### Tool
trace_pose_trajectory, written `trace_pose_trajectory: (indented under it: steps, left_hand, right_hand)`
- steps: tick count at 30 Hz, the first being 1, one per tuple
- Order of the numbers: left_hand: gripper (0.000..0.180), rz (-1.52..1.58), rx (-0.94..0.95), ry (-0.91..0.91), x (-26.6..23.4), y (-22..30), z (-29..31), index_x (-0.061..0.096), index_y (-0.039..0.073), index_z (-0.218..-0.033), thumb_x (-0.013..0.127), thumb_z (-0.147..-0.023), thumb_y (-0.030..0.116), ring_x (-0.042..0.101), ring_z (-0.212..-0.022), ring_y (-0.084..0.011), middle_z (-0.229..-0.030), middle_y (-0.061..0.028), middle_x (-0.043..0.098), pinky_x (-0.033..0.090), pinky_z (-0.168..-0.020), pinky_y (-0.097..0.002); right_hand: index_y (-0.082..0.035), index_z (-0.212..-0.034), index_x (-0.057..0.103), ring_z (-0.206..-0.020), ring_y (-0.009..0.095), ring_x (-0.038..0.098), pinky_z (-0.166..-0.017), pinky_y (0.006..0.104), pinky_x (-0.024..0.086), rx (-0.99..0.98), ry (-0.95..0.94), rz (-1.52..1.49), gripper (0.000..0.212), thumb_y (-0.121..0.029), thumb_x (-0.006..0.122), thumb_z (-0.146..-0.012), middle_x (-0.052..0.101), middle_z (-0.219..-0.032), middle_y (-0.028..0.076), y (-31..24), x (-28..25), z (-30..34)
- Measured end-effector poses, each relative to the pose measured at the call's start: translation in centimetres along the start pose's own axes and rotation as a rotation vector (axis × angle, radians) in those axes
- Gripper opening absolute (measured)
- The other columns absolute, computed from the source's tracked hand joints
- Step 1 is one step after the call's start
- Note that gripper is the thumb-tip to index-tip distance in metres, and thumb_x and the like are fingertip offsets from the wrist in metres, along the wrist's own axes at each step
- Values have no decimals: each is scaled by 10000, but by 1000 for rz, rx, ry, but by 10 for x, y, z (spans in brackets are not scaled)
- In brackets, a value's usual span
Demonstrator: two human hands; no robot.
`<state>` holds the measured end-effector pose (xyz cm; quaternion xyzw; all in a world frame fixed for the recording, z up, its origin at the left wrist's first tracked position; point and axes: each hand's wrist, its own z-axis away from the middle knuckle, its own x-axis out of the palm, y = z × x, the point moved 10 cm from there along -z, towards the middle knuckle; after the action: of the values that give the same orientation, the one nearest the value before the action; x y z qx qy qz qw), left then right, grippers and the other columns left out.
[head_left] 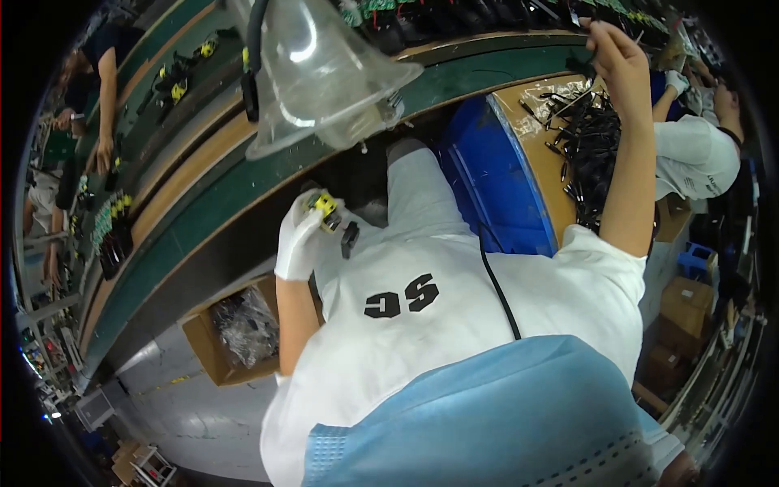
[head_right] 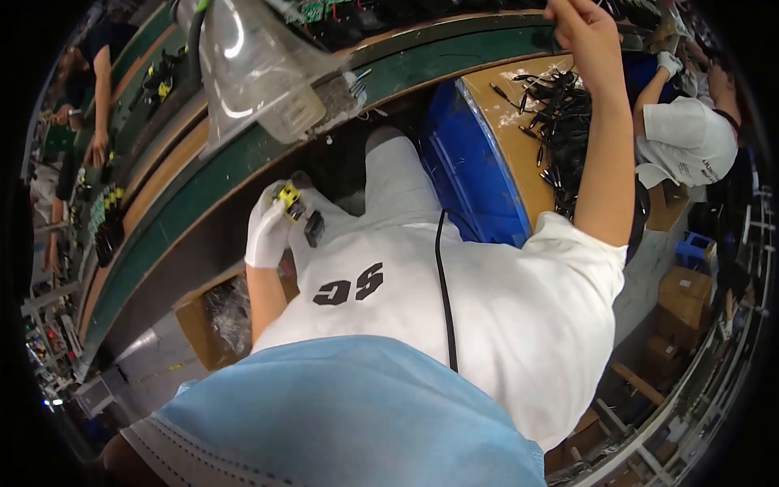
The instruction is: Manually assembling small electronic components on a production line.
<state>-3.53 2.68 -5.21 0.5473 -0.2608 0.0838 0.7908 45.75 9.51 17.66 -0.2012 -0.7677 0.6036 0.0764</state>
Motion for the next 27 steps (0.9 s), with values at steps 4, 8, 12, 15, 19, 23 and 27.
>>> trace_pose_trajectory:
  steps: [4, 8, 12, 15, 19, 23, 27]
  left_hand:
    - [513, -19, -107, -161, 43, -6, -13, 467, -56, -1285, 643, -840, 132, 637, -916, -274, -1100, -234, 613, 512, -820, -347]
    - [490, -44, -79, -273, 70, -2, -12, 516, -38, -1269, 657, -835, 142, 648, -927, -227, -1118, -183, 634, 521, -819, -317]
    - [522, 57, 43, -343, 91, 16, -2, 503, -49, -1269, 658, -815, 158, 655, -908, -258, -1143, -194, 627, 540, -783, -319]
    - [565, 179, 183, -300, 93, 30, 3, 468, -62, -1277, 644, -798, 179, 685, -816, -343, -1162, -234, 606, 559, -676, -338]
    - [582, 58, 202, -183, 83, 30, 6, 460, -69, -1310, 628, -795, 146, 681, -865, -332, -1241, -224, 580, 563, -715, -334]
    - [565, -97, 258, -129, 80, 35, 7, 475, -49, -1336, 631, -810, 90, 665, -933, -265, -1220, -179, 612, 552, -788, -307]
    - [547, -243, 316, -131, 77, 37, 4, 496, -22, -1350, 637, -824, 25, 647, -991, -200, -1187, -132, 648, 538, -857, -282]
  right_hand:
    - [45, -1237, 597, -525, 8, 378, -450, 141, 226, 30, -240, -72, 341, -82, 605, -921, 611, -825, 40, -10, 89, 73]
    - [51, -1203, 612, -575, 44, 463, -474, 148, 317, 60, -531, -230, 342, -18, 624, -868, 589, -774, 49, 9, 175, 126]
    - [41, -1176, 624, -612, 69, 496, -521, 168, 372, 198, -780, -321, 325, -10, 645, -856, 600, -789, 45, 33, 238, 165]
    - [31, -1156, 633, -625, 73, 500, -546, 174, 385, 191, -835, -224, 294, -14, 646, -866, 601, -789, 36, 44, 259, 176]
    - [18, -1105, 661, -619, 46, 470, -553, 152, 365, 137, -829, -81, 243, -13, 658, -864, 588, -754, 11, 57, 272, 185]
    - [12, -1069, 671, -615, 34, 453, -555, 142, 353, 135, -825, -84, 205, -18, 660, -866, 587, -743, 1, 63, 281, 184]
    - [9, -1043, 672, -610, 32, 443, -553, 139, 348, 184, -819, -135, 175, -21, 651, -872, 593, -748, -1, 69, 288, 183]
